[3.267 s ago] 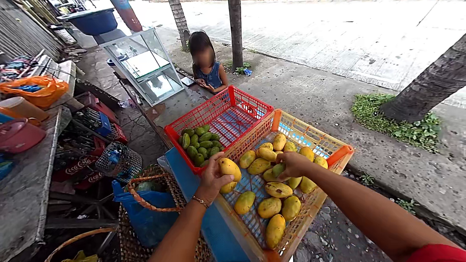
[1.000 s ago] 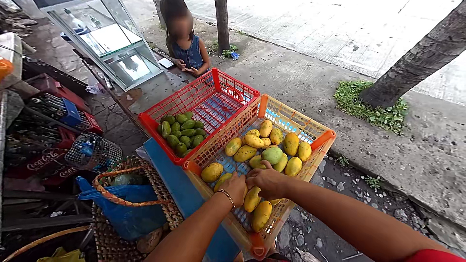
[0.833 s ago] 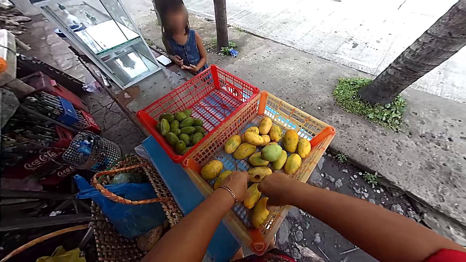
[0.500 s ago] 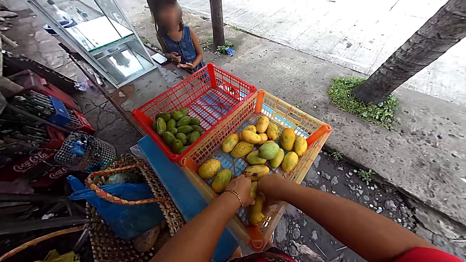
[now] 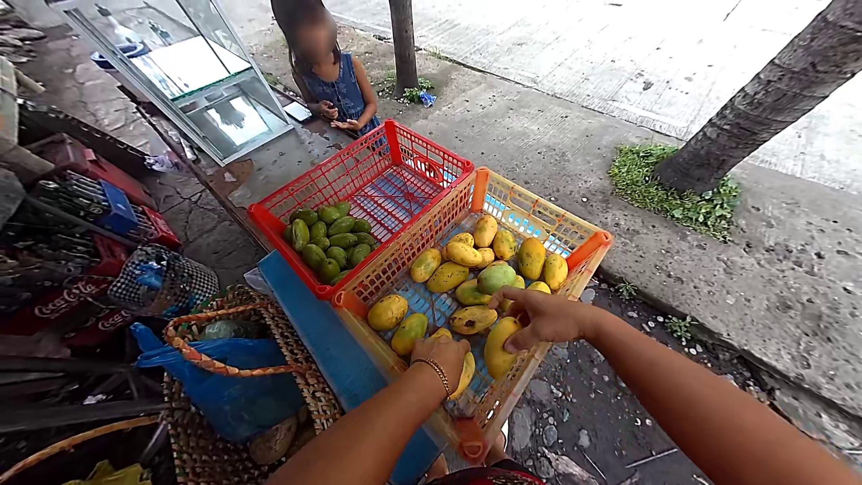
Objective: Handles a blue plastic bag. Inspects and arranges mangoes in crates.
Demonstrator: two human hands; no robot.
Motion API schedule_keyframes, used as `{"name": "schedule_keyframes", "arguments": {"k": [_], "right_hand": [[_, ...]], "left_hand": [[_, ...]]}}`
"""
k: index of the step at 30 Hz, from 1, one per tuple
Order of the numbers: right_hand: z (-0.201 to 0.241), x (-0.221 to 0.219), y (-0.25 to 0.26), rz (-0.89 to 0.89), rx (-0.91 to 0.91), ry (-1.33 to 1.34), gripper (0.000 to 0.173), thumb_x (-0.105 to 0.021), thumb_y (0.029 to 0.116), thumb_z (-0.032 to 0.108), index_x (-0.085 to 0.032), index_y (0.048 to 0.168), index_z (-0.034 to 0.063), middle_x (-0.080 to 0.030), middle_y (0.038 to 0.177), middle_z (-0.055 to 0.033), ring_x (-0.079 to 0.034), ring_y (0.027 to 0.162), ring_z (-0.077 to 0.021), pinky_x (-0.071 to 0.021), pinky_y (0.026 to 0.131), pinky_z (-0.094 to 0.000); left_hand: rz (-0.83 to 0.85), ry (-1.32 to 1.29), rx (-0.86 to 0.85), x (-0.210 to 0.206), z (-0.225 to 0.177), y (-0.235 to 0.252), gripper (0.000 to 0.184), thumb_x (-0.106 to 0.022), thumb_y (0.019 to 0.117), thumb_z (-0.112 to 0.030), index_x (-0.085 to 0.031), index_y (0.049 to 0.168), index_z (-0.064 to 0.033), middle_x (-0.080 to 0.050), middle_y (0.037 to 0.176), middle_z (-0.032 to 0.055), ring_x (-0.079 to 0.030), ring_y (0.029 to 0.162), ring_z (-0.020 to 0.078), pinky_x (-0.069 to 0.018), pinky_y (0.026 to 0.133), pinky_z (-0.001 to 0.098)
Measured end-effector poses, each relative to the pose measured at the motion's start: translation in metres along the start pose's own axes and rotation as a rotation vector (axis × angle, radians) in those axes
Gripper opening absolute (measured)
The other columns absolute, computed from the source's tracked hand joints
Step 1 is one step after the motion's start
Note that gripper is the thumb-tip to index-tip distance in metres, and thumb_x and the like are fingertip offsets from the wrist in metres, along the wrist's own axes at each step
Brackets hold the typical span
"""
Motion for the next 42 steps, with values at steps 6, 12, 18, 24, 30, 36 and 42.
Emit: {"name": "schedule_keyframes", "arguments": {"k": [6, 12, 18, 24, 30, 36, 42], "right_hand": [[0.000, -0.004, 0.007, 0.072, -0.048, 0.197, 0.035, -0.062, 0.1035, 0.029, -0.057, 0.126, 0.0025, -0.067, 0.105, -0.0124, -0.072, 0.082, -0.0189, -0.0619, 0.074, -0.0341], [0.008, -0.004, 0.009, 0.039, -0.116, 0.147, 0.036, -0.057, 0.1052, 0.036, -0.057, 0.121, 0.0045, -0.067, 0.096, -0.0110, -0.070, 0.074, -0.0163, -0.0602, 0.069, -0.0314], [0.017, -0.014, 0.011, 0.013, -0.040, -0.196, 0.044, -0.078, 0.0932, 0.027, -0.059, 0.126, 0.0043, -0.066, 0.109, -0.0164, -0.068, 0.085, -0.0227, -0.0583, 0.077, -0.0391], [0.021, -0.056, 0.022, 0.038, -0.020, -0.563, 0.057, -0.080, 0.0892, 0.032, -0.059, 0.132, 0.0014, -0.056, 0.130, -0.0253, -0.058, 0.119, -0.0409, -0.0486, 0.100, -0.0571], [0.034, -0.101, 0.025, 0.134, -0.078, -0.796, 0.061, -0.076, 0.0915, 0.023, -0.049, 0.137, -0.0086, -0.053, 0.135, -0.0317, -0.054, 0.126, -0.0492, -0.0468, 0.101, -0.0619], [0.036, -0.057, 0.028, 0.074, 0.047, -0.553, 0.034, -0.066, 0.1003, 0.018, -0.064, 0.129, -0.0010, -0.070, 0.116, -0.0223, -0.067, 0.110, -0.0388, -0.0488, 0.100, -0.0594], [0.013, -0.022, 0.038, 0.019, -0.281, -0.936, 0.034, -0.073, 0.0913, 0.014, -0.068, 0.124, 0.0034, -0.067, 0.119, -0.0230, -0.063, 0.116, -0.0438, -0.0503, 0.091, -0.0665]], "left_hand": [[-0.053, -0.012, -0.011, -0.008, -0.006, 0.000, 0.078, -0.078, 0.0847, -0.034, -0.046, 0.150, -0.0062, -0.025, 0.161, 0.0225, -0.021, 0.149, 0.0475, -0.0283, 0.108, 0.0742], [0.025, 0.035, 0.017, -0.012, -0.010, 0.004, 0.073, -0.079, 0.0844, -0.015, -0.048, 0.149, -0.0064, -0.013, 0.168, 0.0202, -0.012, 0.152, 0.0511, -0.0236, 0.104, 0.0831], [0.033, -0.073, -0.082, 0.000, 0.013, 0.010, 0.078, -0.074, 0.0796, 0.005, -0.050, 0.149, -0.0231, -0.026, 0.163, 0.0184, -0.024, 0.147, 0.0530, -0.0409, 0.096, 0.0774], [0.035, -0.089, -0.107, -0.005, 0.019, 0.016, 0.082, -0.086, 0.0791, -0.017, -0.047, 0.151, -0.0244, -0.024, 0.165, 0.0181, -0.024, 0.147, 0.0520, -0.0402, 0.101, 0.0741], [-0.003, -0.062, -0.065, -0.005, 0.012, 0.013, 0.094, -0.087, 0.0783, -0.017, -0.038, 0.158, -0.0180, -0.023, 0.165, 0.0184, -0.022, 0.148, 0.0518, -0.0381, 0.101, 0.0750], [0.012, -0.093, -0.083, -0.004, 0.017, 0.011, 0.070, -0.081, 0.0811, -0.009, -0.056, 0.146, -0.0209, -0.024, 0.166, 0.0154, -0.021, 0.149, 0.0508, -0.0348, 0.102, 0.0775], [-0.073, -0.125, -0.098, 0.001, 0.005, 0.002, 0.065, -0.068, 0.0910, -0.018, -0.048, 0.153, -0.0207, -0.031, 0.163, 0.0147, -0.023, 0.150, 0.0461, -0.0291, 0.109, 0.0738]]}}
Point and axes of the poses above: each hand's wrist, its own y-axis towards the middle knuckle, its own x-axis out of the back of the hand, z = x × y, the point moved 3 cm from there along y, towards the middle knuckle
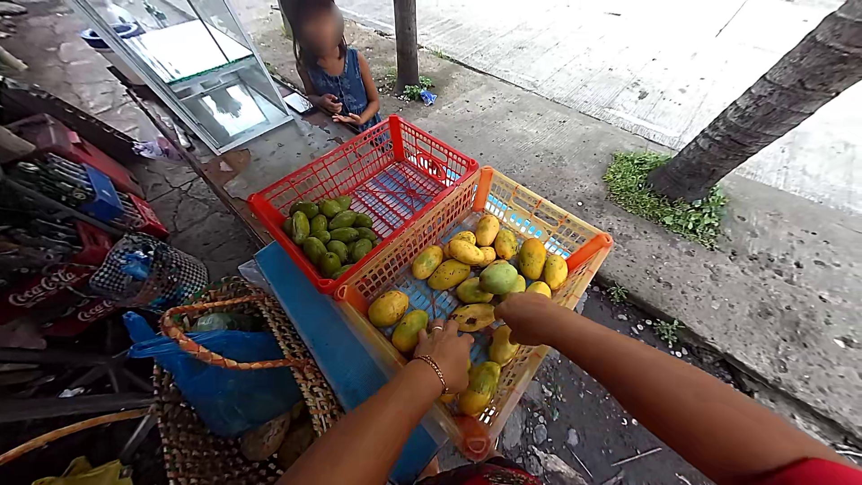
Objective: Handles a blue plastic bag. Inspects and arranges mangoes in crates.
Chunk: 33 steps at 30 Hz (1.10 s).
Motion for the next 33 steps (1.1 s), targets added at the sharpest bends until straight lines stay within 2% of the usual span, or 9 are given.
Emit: {"name": "schedule_keyframes", "arguments": {"k": [2, 5, 9, 13, 19, 23, 26, 29, 33], "right_hand": [[0.000, -0.010, 0.008, 0.105, 0.019, -0.037, 0.048, -0.077, 0.0887, 0.014, -0.063, 0.133, 0.0029, -0.063, 0.129, -0.0263, -0.059, 0.122, -0.0468, -0.0481, 0.095, -0.0693], [-0.001, -0.019, 0.024, 0.203, 0.060, -0.022, 0.063, -0.077, 0.0919, 0.029, -0.055, 0.141, -0.0018, -0.057, 0.137, -0.0305, -0.053, 0.131, -0.0486, -0.0424, 0.104, -0.0688], [-0.001, -0.020, 0.031, 0.205, 0.093, -0.025, 0.059, -0.077, 0.0922, 0.025, -0.056, 0.139, -0.0045, -0.057, 0.136, -0.0309, -0.053, 0.131, -0.0474, -0.0416, 0.106, -0.0654], [-0.012, -0.019, 0.035, 0.139, 0.157, 0.006, 0.048, -0.082, 0.0883, 0.021, -0.064, 0.126, -0.0041, -0.064, 0.125, -0.0279, -0.059, 0.121, -0.0442, -0.0457, 0.102, -0.0613], [-0.033, -0.007, 0.028, -0.081, 0.135, 0.087, 0.055, -0.094, 0.0719, 0.019, -0.067, 0.114, -0.0036, -0.068, 0.110, -0.0233, -0.065, 0.106, -0.0407, -0.0517, 0.093, -0.0606], [-0.032, 0.002, 0.019, -0.138, 0.113, 0.164, 0.060, -0.093, 0.0713, 0.015, -0.065, 0.122, 0.0020, -0.060, 0.124, -0.0231, -0.061, 0.114, -0.0400, -0.0528, 0.095, -0.0567], [-0.030, 0.009, 0.012, -0.131, 0.133, 0.261, 0.062, -0.090, 0.0772, 0.018, -0.063, 0.133, 0.0077, -0.056, 0.130, -0.0229, -0.058, 0.119, -0.0383, -0.0503, 0.099, -0.0543], [-0.036, 0.012, 0.005, -0.155, 0.155, 0.318, 0.057, -0.088, 0.0804, 0.024, -0.067, 0.131, 0.0083, -0.056, 0.131, -0.0217, -0.057, 0.119, -0.0349, -0.0492, 0.101, -0.0500], [-0.034, 0.006, -0.004, -0.160, 0.191, 0.411, 0.061, -0.086, 0.0823, 0.022, -0.061, 0.134, 0.0024, -0.053, 0.136, -0.0259, -0.055, 0.123, -0.0396, -0.0465, 0.104, -0.0533]], "left_hand": [[-0.035, -0.044, -0.023, 0.001, -0.010, -0.001, 0.055, -0.062, 0.0986, -0.032, -0.051, 0.149, -0.0136, -0.043, 0.154, 0.0167, -0.032, 0.147, 0.0413, -0.0294, 0.113, 0.0668], [0.028, -0.130, -0.081, -0.014, -0.019, 0.004, 0.064, -0.059, 0.1011, -0.042, -0.045, 0.151, -0.0050, -0.049, 0.149, 0.0197, -0.050, 0.136, 0.0371, -0.0422, 0.109, 0.0595], [0.182, -0.162, -0.109, -0.032, -0.023, 0.009, 0.068, -0.057, 0.1031, -0.031, -0.029, 0.158, -0.0028, -0.045, 0.153, 0.0247, -0.048, 0.139, 0.0401, -0.0399, 0.112, 0.0596], [0.166, -0.298, -0.112, -0.026, -0.015, 0.011, 0.071, -0.071, 0.0932, -0.019, -0.038, 0.154, -0.0049, -0.054, 0.144, 0.0241, -0.055, 0.132, 0.0390, -0.0450, 0.107, 0.0585], [0.071, -0.139, -0.039, -0.021, -0.025, 0.005, 0.069, -0.075, 0.0879, -0.031, -0.047, 0.148, -0.0098, -0.051, 0.146, 0.0179, -0.054, 0.132, 0.0375, -0.0478, 0.102, 0.0604], [0.045, -0.142, -0.010, -0.011, -0.029, 0.005, 0.068, -0.074, 0.0878, -0.034, -0.049, 0.145, -0.0078, -0.054, 0.142, 0.0192, -0.057, 0.128, 0.0382, -0.0493, 0.099, 0.0613], [0.008, -0.427, -0.048, -0.004, -0.012, 0.012, 0.072, -0.078, 0.0866, -0.032, -0.049, 0.147, -0.0036, -0.062, 0.132, 0.0211, -0.062, 0.121, 0.0351, -0.0482, 0.103, 0.0565], [-0.063, -0.642, -0.035, 0.012, 0.010, 0.012, 0.075, -0.081, 0.0845, -0.032, -0.049, 0.146, -0.0032, -0.064, 0.130, 0.0211, -0.064, 0.118, 0.0332, -0.0496, 0.104, 0.0524], [-0.237, -0.504, 0.084, 0.055, 0.040, 0.012, 0.072, -0.082, 0.0844, -0.023, -0.049, 0.147, -0.0064, -0.056, 0.137, 0.0240, -0.057, 0.125, 0.0370, -0.0470, 0.106, 0.0535]]}}
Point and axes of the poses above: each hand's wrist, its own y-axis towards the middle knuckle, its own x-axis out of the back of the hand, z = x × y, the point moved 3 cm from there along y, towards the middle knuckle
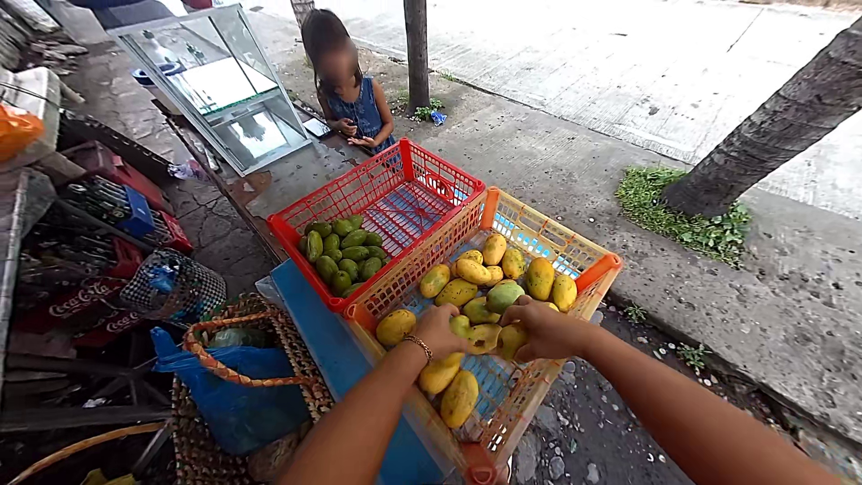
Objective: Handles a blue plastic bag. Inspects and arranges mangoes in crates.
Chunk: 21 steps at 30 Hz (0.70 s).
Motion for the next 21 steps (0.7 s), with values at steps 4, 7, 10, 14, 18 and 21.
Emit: {"name": "schedule_keyframes", "arguments": {"k": [4, 7, 10, 14, 18, 21], "right_hand": [[0.009, -0.008, 0.000, -0.034, 0.005, 0.142, 0.064, -0.084, 0.0842, 0.020, -0.052, 0.136, -0.0014, -0.062, 0.125, -0.0229, -0.063, 0.115, -0.0356, -0.0502, 0.100, -0.0525], [0.011, -0.015, 0.007, -0.031, 0.060, 0.195, 0.068, -0.081, 0.0867, 0.018, -0.046, 0.143, 0.0025, -0.062, 0.129, -0.0215, -0.065, 0.115, -0.0347, -0.0515, 0.100, -0.0525], [0.015, -0.033, 0.011, 0.074, 0.152, 0.064, 0.064, -0.086, 0.0802, 0.013, -0.056, 0.134, -0.0020, -0.063, 0.126, -0.0255, -0.062, 0.116, -0.0410, -0.0489, 0.101, -0.0580], [0.019, -0.027, 0.015, 0.122, 0.192, -0.011, 0.054, -0.086, 0.0820, 0.015, -0.063, 0.127, -0.0045, -0.058, 0.132, -0.0269, -0.056, 0.124, -0.0429, -0.0445, 0.107, -0.0573], [0.044, 0.010, 0.049, -0.148, 0.242, 0.057, 0.039, -0.072, 0.0934, 0.014, -0.063, 0.126, -0.0056, -0.064, 0.127, -0.0249, -0.061, 0.122, -0.0390, -0.0457, 0.108, -0.0532], [0.071, 0.010, 0.101, -0.259, 0.128, 0.022, 0.058, -0.071, 0.0941, 0.019, -0.049, 0.142, -0.0050, -0.051, 0.143, -0.0263, -0.051, 0.133, -0.0403, -0.0443, 0.110, -0.0519]], "left_hand": [[-0.124, 0.312, 0.116, 0.028, 0.008, 0.024, 0.069, -0.078, 0.0841, -0.017, -0.052, 0.149, -0.0166, -0.044, 0.149, 0.0226, -0.052, 0.132, 0.0397, -0.0479, 0.106, 0.0549], [-0.129, 0.454, 0.228, 0.035, 0.006, 0.029, 0.061, -0.074, 0.0861, -0.025, -0.057, 0.143, -0.0135, -0.047, 0.148, 0.0232, -0.049, 0.135, 0.0415, -0.0450, 0.105, 0.0603], [-0.148, 0.489, 0.264, 0.036, 0.007, 0.031, 0.066, -0.072, 0.0865, -0.024, -0.052, 0.147, -0.0080, -0.047, 0.149, 0.0227, -0.046, 0.137, 0.0421, -0.0432, 0.105, 0.0615], [-0.174, 0.443, 0.212, 0.039, 0.018, 0.031, 0.070, -0.071, 0.0856, -0.015, -0.047, 0.151, -0.0124, -0.048, 0.152, 0.0151, -0.044, 0.141, 0.0368, -0.0401, 0.110, 0.0599], [-0.231, 0.287, 0.140, 0.047, 0.028, 0.023, 0.069, -0.071, 0.0857, -0.014, -0.046, 0.150, -0.0119, -0.053, 0.148, 0.0130, -0.050, 0.138, 0.0317, -0.0417, 0.112, 0.0520], [-0.343, 0.166, 0.133, 0.052, 0.028, 0.011, 0.064, -0.071, 0.0875, -0.018, -0.050, 0.148, -0.0133, -0.057, 0.145, 0.0115, -0.056, 0.132, 0.0292, -0.0461, 0.109, 0.0495]]}}
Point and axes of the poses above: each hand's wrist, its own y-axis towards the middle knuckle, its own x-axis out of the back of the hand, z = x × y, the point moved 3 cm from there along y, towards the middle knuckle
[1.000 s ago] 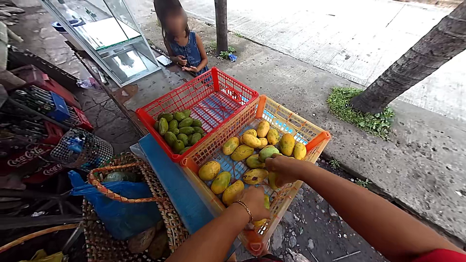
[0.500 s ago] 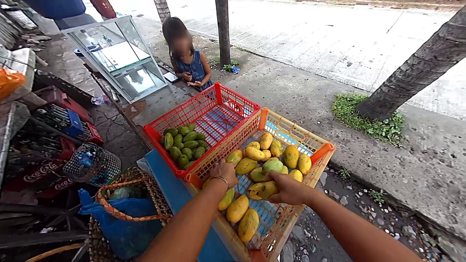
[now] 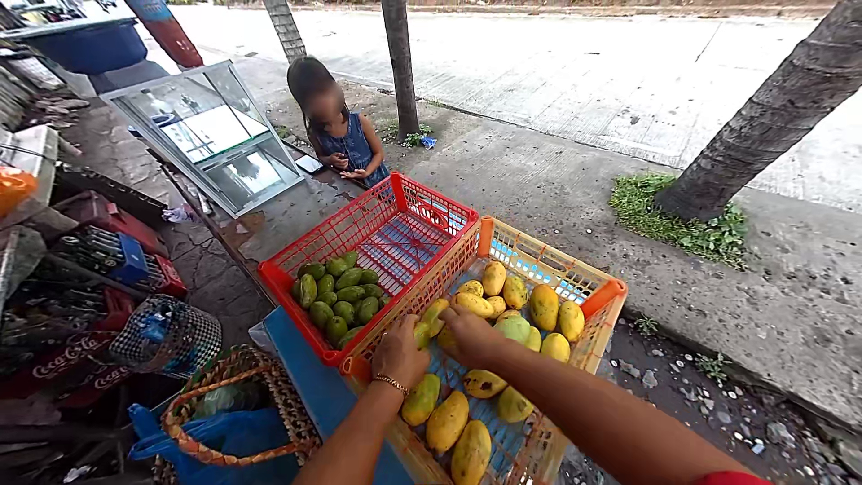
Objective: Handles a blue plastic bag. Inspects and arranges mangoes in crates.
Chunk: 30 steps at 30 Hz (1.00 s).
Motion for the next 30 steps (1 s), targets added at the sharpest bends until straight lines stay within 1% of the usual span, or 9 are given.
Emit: {"name": "schedule_keyframes", "arguments": {"k": [3, 6, 11, 13, 18, 21, 25, 27, 30], "right_hand": [[0.009, -0.029, 0.044, -0.022, -0.215, -0.154, 0.092, -0.077, 0.0880, 0.029, -0.028, 0.154, -0.0118, -0.025, 0.162, -0.0324, -0.028, 0.150, -0.0467, -0.0322, 0.117, -0.0586], [0.009, -0.049, 0.061, -0.097, -0.376, -0.219, 0.106, -0.075, 0.0876, 0.035, -0.011, 0.159, -0.0104, -0.015, 0.166, -0.0328, -0.017, 0.155, -0.0449, -0.0149, 0.122, -0.0617], [-0.019, -0.050, 0.058, -0.225, -0.257, -0.311, 0.091, -0.066, 0.0897, 0.047, -0.031, 0.157, -0.0028, -0.041, 0.157, -0.0260, -0.032, 0.150, -0.0412, -0.0068, 0.121, -0.0681], [-0.024, -0.039, 0.052, -0.201, -0.221, -0.336, 0.087, -0.065, 0.0898, 0.047, -0.033, 0.156, 0.0010, -0.044, 0.154, -0.0242, -0.032, 0.149, -0.0415, -0.0049, 0.118, -0.0728], [-0.026, -0.006, 0.031, -0.174, -0.286, -0.286, 0.089, -0.068, 0.0881, 0.051, -0.034, 0.157, 0.0060, -0.045, 0.154, -0.0189, -0.032, 0.149, -0.0402, -0.0147, 0.116, -0.0715], [-0.040, 0.013, 0.017, -0.225, -0.271, -0.075, 0.090, -0.069, 0.0902, 0.053, -0.032, 0.156, 0.0028, -0.047, 0.151, -0.0204, -0.041, 0.143, -0.0372, -0.0331, 0.112, -0.0598], [-0.065, 0.026, -0.004, -0.378, -0.125, 0.504, 0.090, -0.080, 0.0879, 0.031, -0.027, 0.154, 0.0002, -0.053, 0.140, -0.0214, -0.065, 0.116, -0.0256, -0.0555, 0.100, -0.0410], [-0.070, 0.034, -0.019, -0.380, -0.071, 0.704, 0.095, -0.082, 0.0848, 0.018, -0.021, 0.156, 0.0053, -0.054, 0.139, -0.0202, -0.070, 0.107, -0.0232, -0.0604, 0.092, -0.0401], [-0.075, 0.047, -0.044, -0.348, -0.059, 0.909, 0.103, -0.080, 0.0783, 0.006, -0.018, 0.160, 0.0188, -0.054, 0.143, -0.0144, -0.071, 0.107, -0.0238, -0.0619, 0.091, -0.0412]], "left_hand": [[-0.057, -0.052, 0.025, 0.010, 0.006, -0.011, 0.062, -0.073, 0.0860, -0.020, -0.053, 0.144, -0.0108, -0.060, 0.139, 0.0125, -0.059, 0.128, 0.0291, -0.0483, 0.106, 0.0488], [-0.072, -0.047, 0.013, 0.017, 0.015, -0.019, 0.063, -0.074, 0.0841, -0.018, -0.053, 0.142, -0.0093, -0.061, 0.137, 0.0118, -0.061, 0.125, 0.0284, -0.0491, 0.105, 0.0476], [-0.049, -0.037, -0.034, 0.022, 0.017, -0.022, 0.062, -0.073, 0.0851, -0.015, -0.052, 0.143, -0.0095, -0.062, 0.137, 0.0112, -0.061, 0.125, 0.0267, -0.0491, 0.106, 0.0450], [0.015, -0.006, -0.032, 0.019, 0.009, -0.018, 0.062, -0.071, 0.0875, -0.014, -0.050, 0.146, -0.0097, -0.059, 0.140, 0.0124, -0.059, 0.127, 0.0282, -0.0477, 0.107, 0.0458], [0.154, 0.159, 0.013, -0.004, -0.016, 0.005, 0.068, -0.069, 0.0900, -0.013, -0.041, 0.152, -0.0106, -0.053, 0.146, 0.0157, -0.055, 0.132, 0.0330, -0.0479, 0.107, 0.0495], [0.167, 0.240, -0.017, -0.021, -0.026, 0.021, 0.070, -0.067, 0.0901, -0.009, -0.039, 0.154, -0.0084, -0.050, 0.150, 0.0166, -0.051, 0.137, 0.0357, -0.0470, 0.108, 0.0508], [0.088, 0.329, -0.092, -0.042, -0.030, 0.037, 0.065, -0.059, 0.0934, 0.002, -0.039, 0.155, -0.0055, -0.044, 0.155, 0.0172, -0.045, 0.141, 0.0385, -0.0443, 0.110, 0.0520], [0.072, 0.370, -0.108, -0.047, -0.031, 0.039, 0.063, -0.054, 0.0958, 0.003, -0.038, 0.156, -0.0055, -0.042, 0.156, 0.0173, -0.040, 0.144, 0.0394, -0.0407, 0.112, 0.0554], [0.075, 0.440, -0.113, -0.051, -0.030, 0.038, 0.057, -0.051, 0.0980, 0.003, -0.039, 0.153, -0.0019, -0.042, 0.156, 0.0195, -0.034, 0.147, 0.0409, -0.0346, 0.114, 0.0588]]}}
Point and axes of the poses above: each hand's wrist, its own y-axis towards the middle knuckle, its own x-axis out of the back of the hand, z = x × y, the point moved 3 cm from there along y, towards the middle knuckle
